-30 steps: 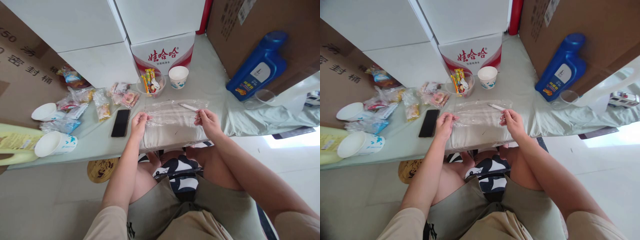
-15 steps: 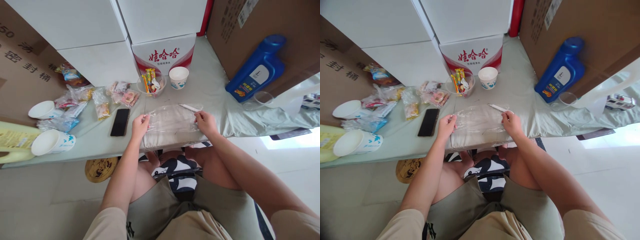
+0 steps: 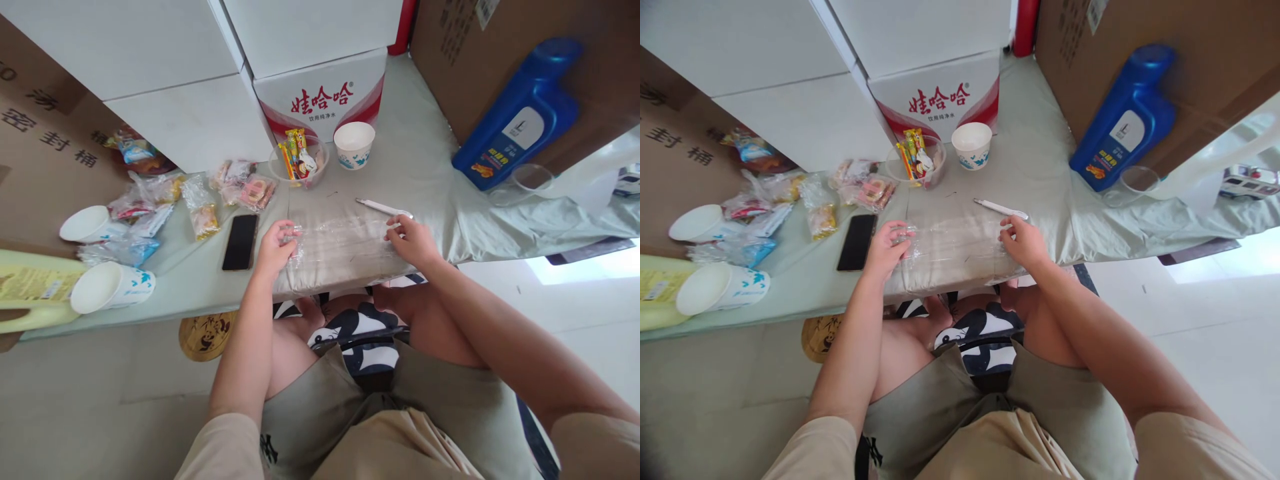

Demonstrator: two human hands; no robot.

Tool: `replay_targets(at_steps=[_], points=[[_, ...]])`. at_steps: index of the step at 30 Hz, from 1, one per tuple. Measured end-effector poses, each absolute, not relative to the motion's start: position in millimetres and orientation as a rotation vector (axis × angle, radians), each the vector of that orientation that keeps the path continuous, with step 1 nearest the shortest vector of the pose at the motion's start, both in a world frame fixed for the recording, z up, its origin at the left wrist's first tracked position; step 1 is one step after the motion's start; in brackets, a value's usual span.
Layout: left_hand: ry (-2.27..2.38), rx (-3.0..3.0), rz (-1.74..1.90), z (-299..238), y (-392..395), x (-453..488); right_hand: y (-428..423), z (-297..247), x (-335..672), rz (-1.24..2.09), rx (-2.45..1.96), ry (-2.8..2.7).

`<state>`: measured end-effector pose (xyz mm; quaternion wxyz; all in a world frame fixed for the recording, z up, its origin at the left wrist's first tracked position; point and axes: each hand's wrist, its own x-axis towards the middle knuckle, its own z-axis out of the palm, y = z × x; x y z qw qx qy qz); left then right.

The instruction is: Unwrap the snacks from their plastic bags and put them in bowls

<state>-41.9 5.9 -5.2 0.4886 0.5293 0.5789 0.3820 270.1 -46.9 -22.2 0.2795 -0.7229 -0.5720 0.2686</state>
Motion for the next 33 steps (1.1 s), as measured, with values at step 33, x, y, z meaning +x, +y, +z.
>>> replay_targets(at_steps=[33], points=[[0.915, 1.56, 0.826, -22.9, 16.7, -25.9, -40.6, 16.0, 200.5, 1.319, -1.45, -2.138]])
